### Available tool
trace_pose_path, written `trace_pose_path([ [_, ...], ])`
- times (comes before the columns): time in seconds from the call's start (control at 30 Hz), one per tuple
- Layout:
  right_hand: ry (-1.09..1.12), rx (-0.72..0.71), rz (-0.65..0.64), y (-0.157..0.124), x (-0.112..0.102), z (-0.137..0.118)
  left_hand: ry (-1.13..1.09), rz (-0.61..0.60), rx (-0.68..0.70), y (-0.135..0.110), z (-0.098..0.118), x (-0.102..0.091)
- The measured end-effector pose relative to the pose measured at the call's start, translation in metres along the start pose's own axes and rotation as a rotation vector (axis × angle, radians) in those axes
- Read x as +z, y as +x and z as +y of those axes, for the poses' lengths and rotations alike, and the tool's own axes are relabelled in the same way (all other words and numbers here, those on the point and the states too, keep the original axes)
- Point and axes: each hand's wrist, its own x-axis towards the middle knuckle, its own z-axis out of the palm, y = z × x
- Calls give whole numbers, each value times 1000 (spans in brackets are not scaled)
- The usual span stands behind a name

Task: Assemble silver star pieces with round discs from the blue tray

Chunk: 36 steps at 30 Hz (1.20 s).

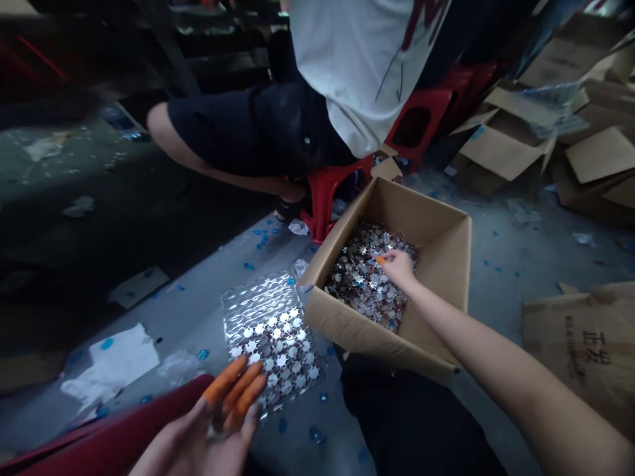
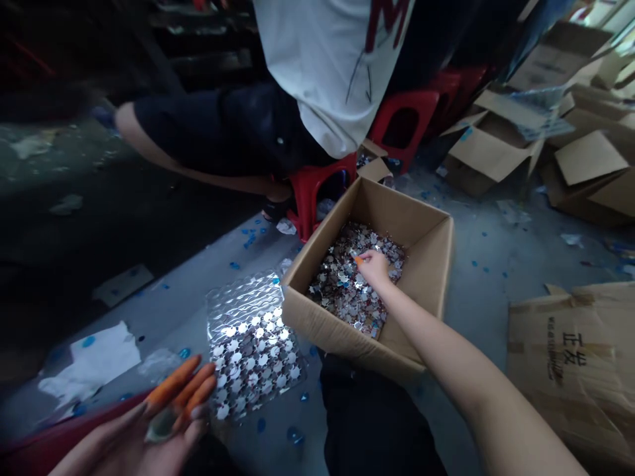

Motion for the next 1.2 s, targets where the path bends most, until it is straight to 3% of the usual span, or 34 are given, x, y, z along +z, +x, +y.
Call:
trace_pose_path([
  [0.1,165,-66,-29,-40,-38,-52,-152,-74,33,-31,4,26],
  [0.2,466,-111,-207,-99,-55,-114,-246,-208,101,-38,8,30],
  [0.3,714,-103,-466,-170,-56,-169,-238,-227,177,-30,11,20],
  [0.4,770,-12,-630,-232,-40,-198,-200,-169,275,-20,10,12],
  [0.53,812,130,-724,-270,-10,-193,-211,-117,377,-16,8,4],
  [0.67,780,178,-709,-271,12,-181,-221,-126,372,-18,11,-6],
  [0.77,732,121,-676,-268,23,-183,-247,-118,363,-20,18,-9],
  [0.93,548,-187,-609,-275,36,-190,-427,-183,304,-27,30,-4],
  [1.13,259,-780,-490,-289,44,-186,-519,-272,320,-35,33,5],
  [1.2,174,-914,-461,-290,46,-183,-517,-286,327,-36,33,6],
])
